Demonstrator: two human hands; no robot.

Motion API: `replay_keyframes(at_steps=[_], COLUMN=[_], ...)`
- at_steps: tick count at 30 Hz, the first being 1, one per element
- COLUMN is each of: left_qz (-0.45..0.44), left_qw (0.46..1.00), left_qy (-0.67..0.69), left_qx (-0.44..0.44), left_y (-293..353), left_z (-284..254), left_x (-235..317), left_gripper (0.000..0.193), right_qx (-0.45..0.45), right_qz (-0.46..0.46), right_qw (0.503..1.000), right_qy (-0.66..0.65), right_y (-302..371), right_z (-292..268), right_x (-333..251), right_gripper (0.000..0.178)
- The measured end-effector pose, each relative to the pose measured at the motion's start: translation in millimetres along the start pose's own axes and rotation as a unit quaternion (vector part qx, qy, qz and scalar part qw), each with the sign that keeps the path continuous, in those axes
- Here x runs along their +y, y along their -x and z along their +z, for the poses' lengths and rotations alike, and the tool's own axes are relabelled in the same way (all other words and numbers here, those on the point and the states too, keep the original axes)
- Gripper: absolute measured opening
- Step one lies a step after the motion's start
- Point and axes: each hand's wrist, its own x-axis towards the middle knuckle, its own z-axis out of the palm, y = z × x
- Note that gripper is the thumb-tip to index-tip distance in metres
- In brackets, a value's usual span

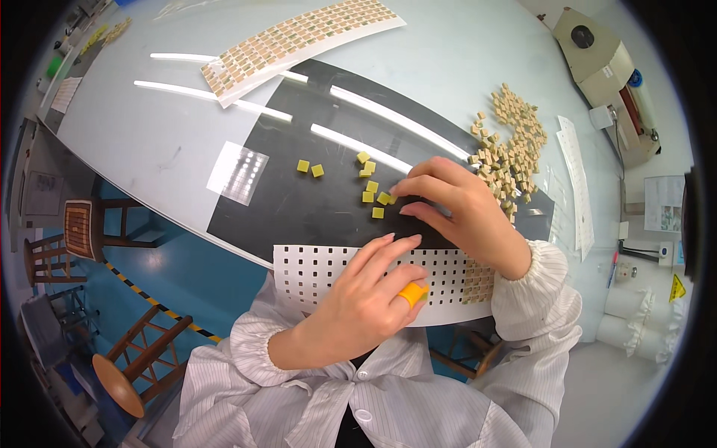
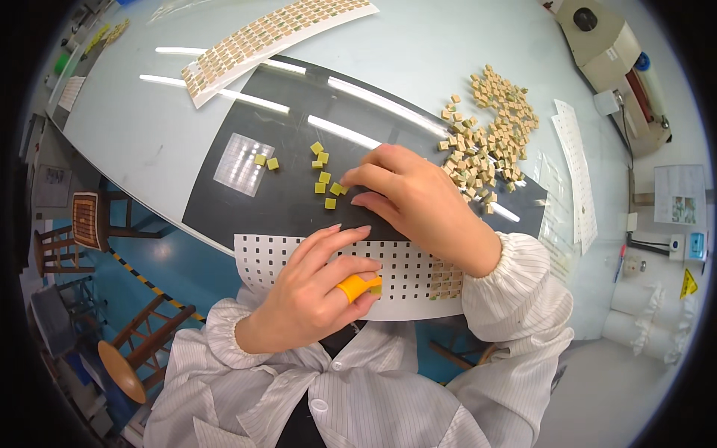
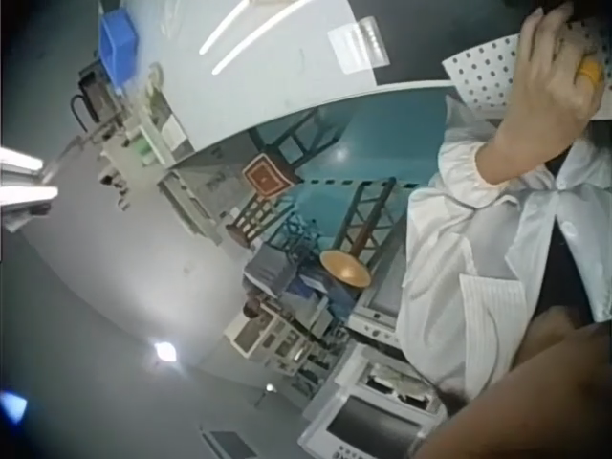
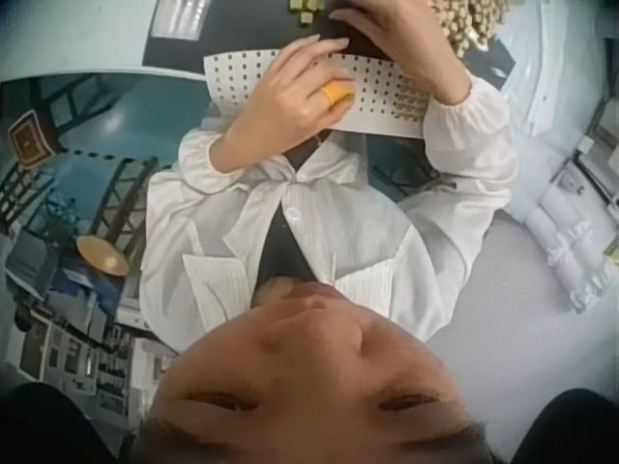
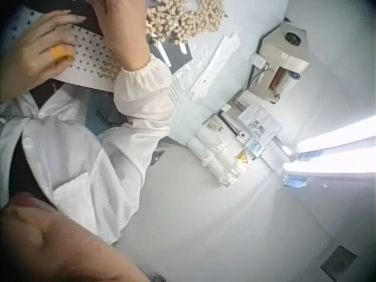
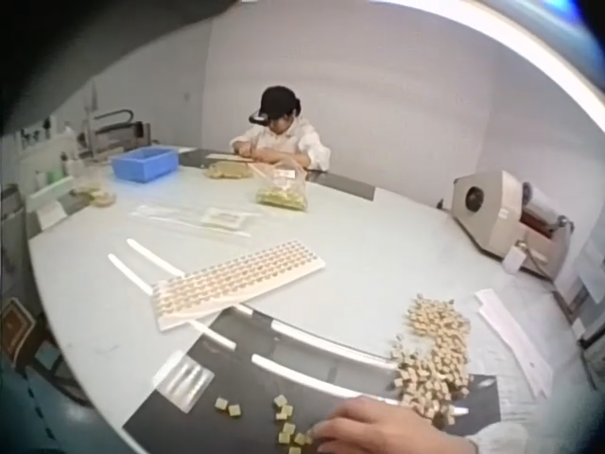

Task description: Manually placing small square components into a grid assembly board.

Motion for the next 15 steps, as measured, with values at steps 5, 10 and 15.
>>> replay_keyframes(at_steps=[5, 10, 15], left_qz=[-0.052, -0.051, -0.062], left_qw=[0.998, 0.998, 0.997], left_qy=[0.024, 0.035, 0.044], left_qx=[0.018, 0.030, 0.032], left_y=[9.7, 10.6, 9.3], left_z=[1.5, 2.2, 2.2], left_x=[-12.3, -16.8, -17.2], left_gripper=[0.019, 0.020, 0.020], right_qx=[-0.056, -0.029, -0.035], right_qz=[0.044, 0.033, 0.044], right_qw=[0.997, 0.999, 0.998], right_qy=[-0.023, -0.030, -0.008], right_y=[-17.8, -17.3, -12.6], right_z=[-2.5, -1.7, 0.5], right_x=[2.3, -5.5, -4.3], right_gripper=[0.009, 0.014, 0.018])
